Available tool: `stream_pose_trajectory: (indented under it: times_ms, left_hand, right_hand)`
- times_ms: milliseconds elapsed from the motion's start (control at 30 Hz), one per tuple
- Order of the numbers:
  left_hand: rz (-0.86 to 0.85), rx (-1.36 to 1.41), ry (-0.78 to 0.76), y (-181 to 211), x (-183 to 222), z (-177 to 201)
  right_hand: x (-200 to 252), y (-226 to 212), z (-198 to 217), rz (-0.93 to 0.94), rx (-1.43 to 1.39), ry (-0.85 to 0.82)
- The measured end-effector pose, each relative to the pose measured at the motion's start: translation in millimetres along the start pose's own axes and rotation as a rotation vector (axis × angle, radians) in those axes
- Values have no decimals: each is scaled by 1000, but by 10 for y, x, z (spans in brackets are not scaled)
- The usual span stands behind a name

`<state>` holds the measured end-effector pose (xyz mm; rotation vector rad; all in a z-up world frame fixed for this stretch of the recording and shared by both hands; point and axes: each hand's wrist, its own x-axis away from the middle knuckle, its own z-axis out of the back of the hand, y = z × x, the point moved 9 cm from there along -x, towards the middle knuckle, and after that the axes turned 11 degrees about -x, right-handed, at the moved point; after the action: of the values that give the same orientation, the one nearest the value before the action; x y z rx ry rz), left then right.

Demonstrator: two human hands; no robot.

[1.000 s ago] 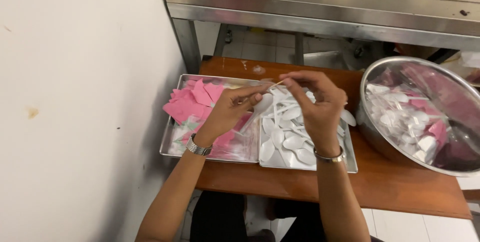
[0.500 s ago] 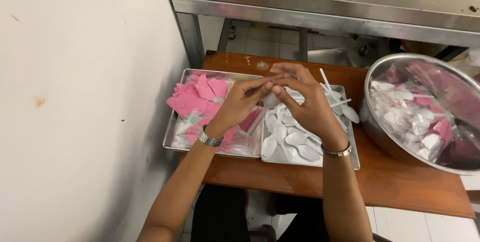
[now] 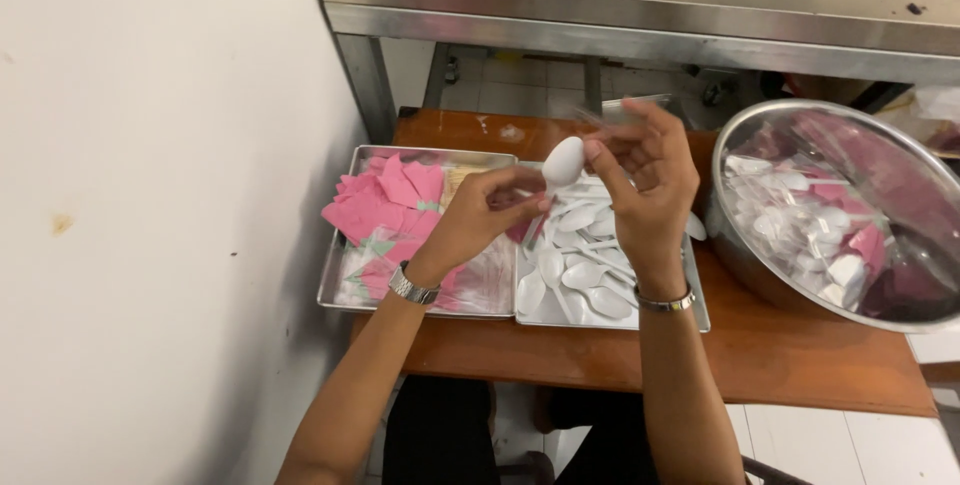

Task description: Packing individual plastic spoons into small plastic sleeves and placing them in a bowl.

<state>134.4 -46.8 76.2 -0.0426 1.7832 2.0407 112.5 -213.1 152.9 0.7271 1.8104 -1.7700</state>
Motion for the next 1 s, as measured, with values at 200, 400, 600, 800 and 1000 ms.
stream_pose_trajectory:
  times_ms: [200,400,600,800,1000]
  left_hand:
    - [67,-81,-18,-50,75,-73]
    - [10,-218,-156,-68,110,-231]
    - [157,-412,-132,-431,416,-105]
    - [-135,-923,218,-377,844,653]
    - [-49,-1164,180,-802,1055,913]
  right_hand:
    - [132,585,134,-280,-252,47]
    - [529,1359,496,-452,-420,166]
    - [569,746,1080,-428,-255,173]
    - [544,-264,2558,176,501,467]
    - [1092,1734,3964,-325,1433,-489]
